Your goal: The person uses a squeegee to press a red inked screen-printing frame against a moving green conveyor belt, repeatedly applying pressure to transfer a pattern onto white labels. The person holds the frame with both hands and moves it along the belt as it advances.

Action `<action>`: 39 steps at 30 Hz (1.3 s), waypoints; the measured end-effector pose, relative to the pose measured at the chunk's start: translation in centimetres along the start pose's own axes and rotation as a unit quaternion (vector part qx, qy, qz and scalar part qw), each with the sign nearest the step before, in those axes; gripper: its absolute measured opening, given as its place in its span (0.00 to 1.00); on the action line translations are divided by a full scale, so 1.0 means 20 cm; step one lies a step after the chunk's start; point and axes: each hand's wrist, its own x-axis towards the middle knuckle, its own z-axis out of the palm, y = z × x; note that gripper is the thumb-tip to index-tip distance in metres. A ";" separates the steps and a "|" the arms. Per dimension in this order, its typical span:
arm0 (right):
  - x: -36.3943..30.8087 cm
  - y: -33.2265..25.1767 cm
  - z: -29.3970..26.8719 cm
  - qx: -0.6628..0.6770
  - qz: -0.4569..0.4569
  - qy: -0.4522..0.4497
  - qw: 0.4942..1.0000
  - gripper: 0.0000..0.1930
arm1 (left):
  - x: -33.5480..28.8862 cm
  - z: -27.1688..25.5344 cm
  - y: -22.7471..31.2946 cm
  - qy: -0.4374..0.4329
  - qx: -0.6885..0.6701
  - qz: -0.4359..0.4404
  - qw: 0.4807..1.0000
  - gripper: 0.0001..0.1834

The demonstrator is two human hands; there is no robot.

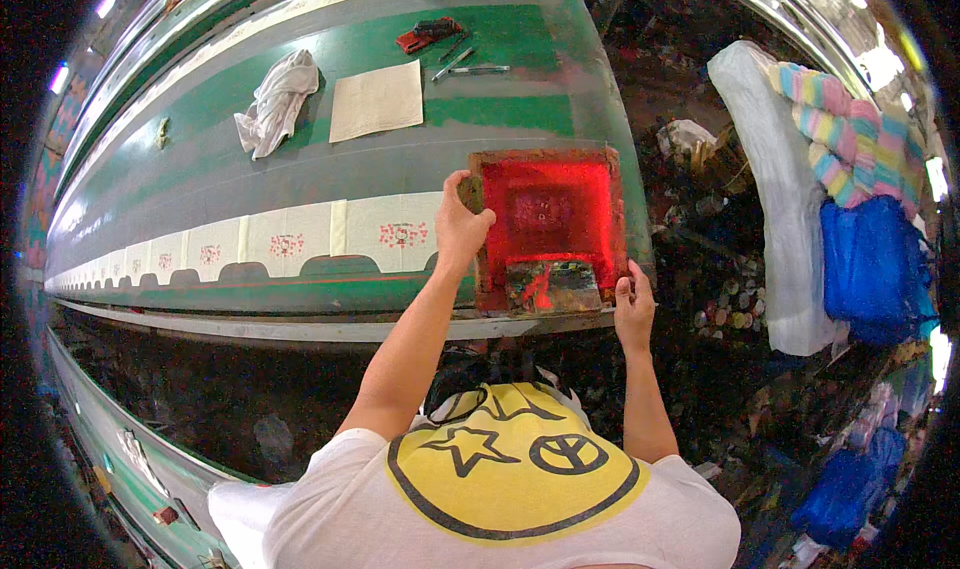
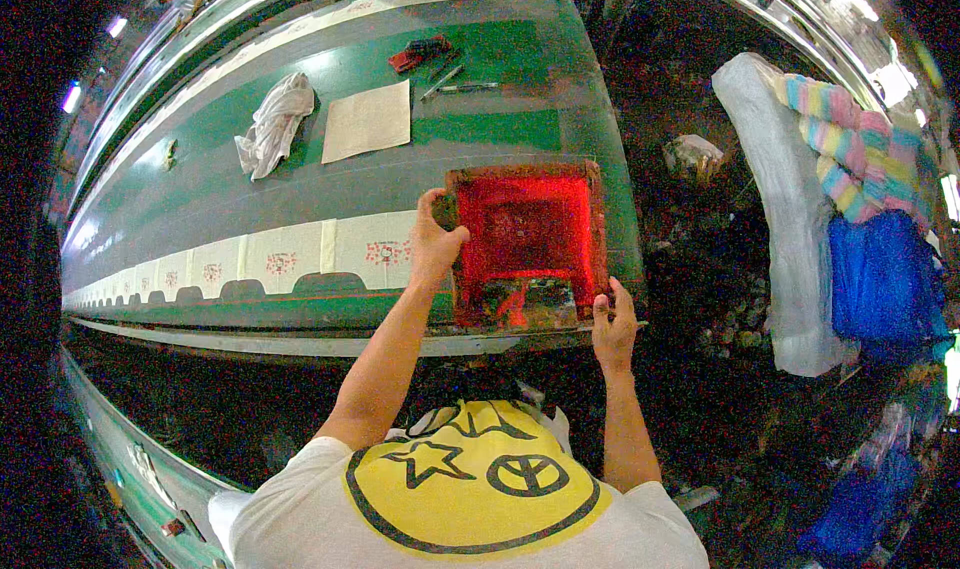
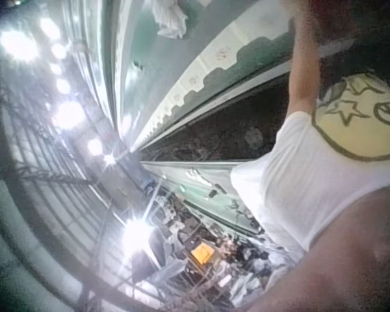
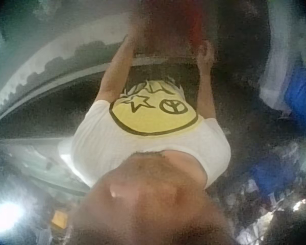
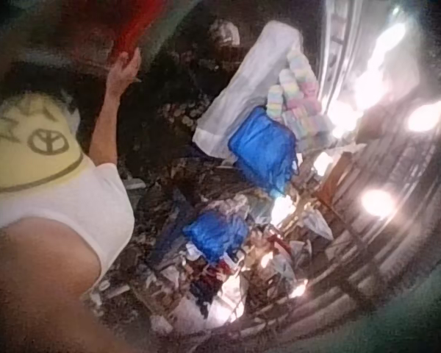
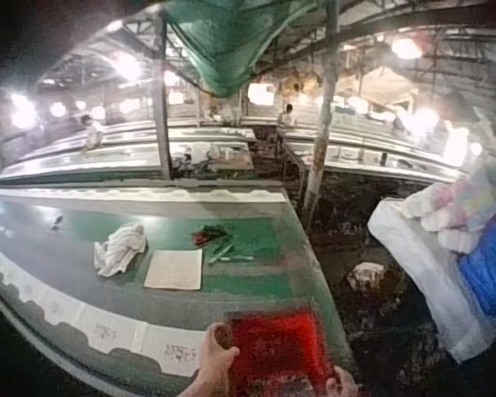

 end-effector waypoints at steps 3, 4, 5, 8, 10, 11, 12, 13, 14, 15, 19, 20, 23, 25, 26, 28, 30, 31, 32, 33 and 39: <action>-0.03 -0.21 -0.03 0.182 0.110 -0.072 0.975 0.26 | -0.04 -0.16 0.06 -0.004 -0.012 0.003 1.000 0.40; -0.05 -0.16 0.01 0.185 0.104 -0.111 0.971 0.25 | -0.06 -0.22 0.04 0.005 -0.012 0.017 1.000 0.40; -0.08 -0.09 0.05 0.188 0.097 -0.143 0.967 0.24 | -0.05 -0.28 -0.04 0.002 -0.039 0.029 0.999 0.40; -0.17 -0.30 0.12 0.201 0.079 -0.203 0.955 0.23 | -0.12 -0.56 -0.08 -0.013 -0.084 -0.022 0.996 0.43; -0.24 -0.47 0.18 0.202 0.072 -0.263 0.941 0.25 | -0.17 -0.76 -0.12 0.014 -0.138 -0.055 0.989 0.41; -0.27 -0.54 0.22 0.204 0.064 -0.287 0.934 0.26 | -0.20 -0.87 -0.14 0.020 -0.142 -0.083 0.986 0.41; -0.29 -0.59 0.27 0.205 0.054 -0.312 0.926 0.28 | -0.22 -0.97 -0.18 0.027 -0.146 -0.111 0.983 0.41; -0.34 -0.55 0.36 0.207 0.050 -0.326 0.921 0.30 | -0.25 -1.06 -0.22 0.042 -0.133 -0.120 0.983 0.41; -0.36 -0.62 0.37 0.227 0.057 -0.354 0.905 0.32 | -0.28 -1.14 -0.26 0.064 -0.120 -0.131 0.982 0.41; -0.38 -0.63 0.41 0.252 0.044 -0.367 0.894 0.32 | -0.30 -1.19 -0.27 0.080 -0.110 -0.140 0.981 0.41; -0.44 -0.65 0.47 0.294 0.005 -0.345 0.891 0.32 | -0.35 -1.23 -0.23 0.100 -0.055 -0.171 0.979 0.40; -0.44 -0.64 0.47 0.257 0.001 -0.354 0.899 0.33 | -0.35 -1.23 -0.25 0.095 -0.066 -0.175 0.978 0.41; -0.40 -0.61 0.42 0.198 0.015 -0.371 0.907 0.35 | -0.34 -1.19 -0.29 0.073 -0.087 -0.168 0.979 0.41; -0.35 -0.63 0.34 0.227 0.052 -0.376 0.897 0.39 | -0.32 -1.12 -0.28 0.052 -0.083 -0.138 0.986 0.41; -0.34 -0.61 0.32 0.223 0.060 -0.365 0.902 0.39 | -0.30 -1.07 -0.26 0.050 -0.082 -0.137 0.986 0.41; -0.31 -0.57 0.26 0.215 0.077 -0.341 0.912 0.40 | -0.25 -0.96 -0.20 0.045 -0.081 -0.134 0.987 0.40; -0.28 -0.54 0.18 0.222 0.083 -0.322 0.916 0.39 | -0.21 -0.84 -0.11 0.030 -0.063 -0.126 0.990 0.40; -0.26 -0.52 0.14 0.226 0.087 -0.312 0.919 0.39 | -0.19 -0.78 -0.08 0.022 -0.054 -0.122 0.991 0.40; -0.24 -0.50 0.10 0.230 0.088 -0.303 0.921 0.39 | -0.17 -0.72 -0.07 0.016 -0.047 -0.107 0.993 0.41; -0.21 -0.46 0.06 0.225 0.084 -0.292 0.926 0.39 | -0.15 -0.66 -0.08 0.010 -0.042 -0.092 0.995 0.41; 0.00 -0.12 -0.23 0.204 0.076 -0.232 0.948 0.38 | -0.11 -0.12 0.24 -0.023 -0.078 -0.111 0.991 0.41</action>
